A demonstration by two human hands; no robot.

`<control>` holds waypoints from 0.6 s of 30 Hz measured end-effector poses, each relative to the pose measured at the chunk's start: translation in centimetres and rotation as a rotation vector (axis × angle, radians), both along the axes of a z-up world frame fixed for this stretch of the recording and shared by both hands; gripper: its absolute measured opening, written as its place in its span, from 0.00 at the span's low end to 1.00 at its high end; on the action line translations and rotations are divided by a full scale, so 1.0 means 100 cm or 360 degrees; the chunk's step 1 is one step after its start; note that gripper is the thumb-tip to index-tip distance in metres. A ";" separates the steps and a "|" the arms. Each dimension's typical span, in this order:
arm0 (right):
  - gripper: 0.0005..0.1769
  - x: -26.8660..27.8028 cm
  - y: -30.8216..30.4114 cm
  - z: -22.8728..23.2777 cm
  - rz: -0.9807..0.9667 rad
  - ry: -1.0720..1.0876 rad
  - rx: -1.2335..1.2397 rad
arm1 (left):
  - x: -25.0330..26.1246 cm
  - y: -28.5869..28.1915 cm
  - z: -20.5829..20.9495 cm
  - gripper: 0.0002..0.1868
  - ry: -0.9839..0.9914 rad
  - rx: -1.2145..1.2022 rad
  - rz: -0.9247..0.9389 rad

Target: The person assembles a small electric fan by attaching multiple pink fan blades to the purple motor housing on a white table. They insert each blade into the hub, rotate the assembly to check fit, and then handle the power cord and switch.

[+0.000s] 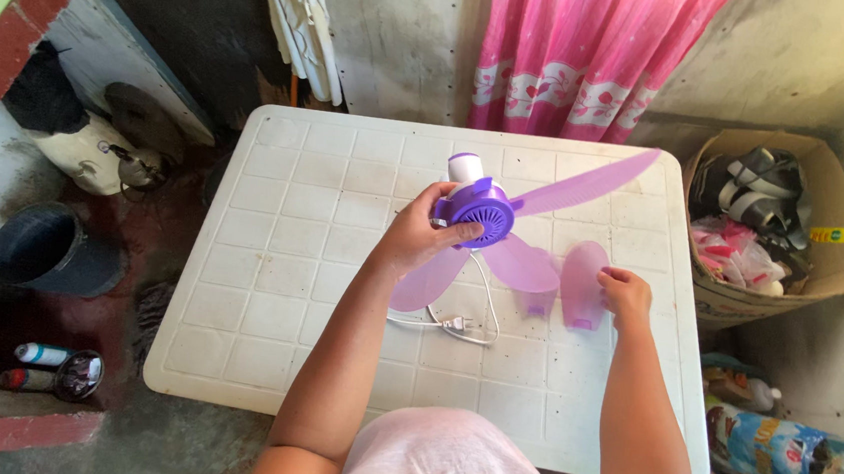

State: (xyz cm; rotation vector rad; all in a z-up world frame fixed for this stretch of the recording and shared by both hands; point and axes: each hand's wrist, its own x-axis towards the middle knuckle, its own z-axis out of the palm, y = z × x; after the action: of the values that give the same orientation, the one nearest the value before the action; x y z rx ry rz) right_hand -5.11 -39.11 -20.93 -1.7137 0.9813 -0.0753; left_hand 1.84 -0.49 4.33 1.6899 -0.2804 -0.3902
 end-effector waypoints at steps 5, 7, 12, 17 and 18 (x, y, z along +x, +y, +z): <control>0.15 0.006 -0.003 0.023 -0.0162 -0.0412 0.0325 | 0.005 0.001 0.000 0.42 -0.0055 0.0147 -0.0041; 0.12 0.007 -0.005 0.045 -0.0210 -0.0627 0.0384 | 0.007 0.002 -0.001 0.43 -0.0122 0.0234 -0.0043; 0.07 -0.001 0.011 0.137 -0.0298 -0.1075 0.0528 | 0.010 0.002 -0.006 0.44 -0.0229 0.0190 -0.0093; 0.04 -0.020 0.044 0.232 -0.0071 -0.1815 0.0750 | 0.009 0.003 -0.010 0.43 -0.0356 0.0157 -0.0107; 0.04 -0.023 0.051 0.247 0.0064 -0.2023 0.0848 | 0.009 0.003 -0.011 0.43 -0.0372 0.0175 -0.0098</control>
State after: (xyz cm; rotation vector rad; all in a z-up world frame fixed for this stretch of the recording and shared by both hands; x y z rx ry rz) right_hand -7.42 -33.96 3.78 -0.8701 -0.0178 -0.7109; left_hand 2.78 -0.19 3.22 1.8409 -0.4915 -0.2569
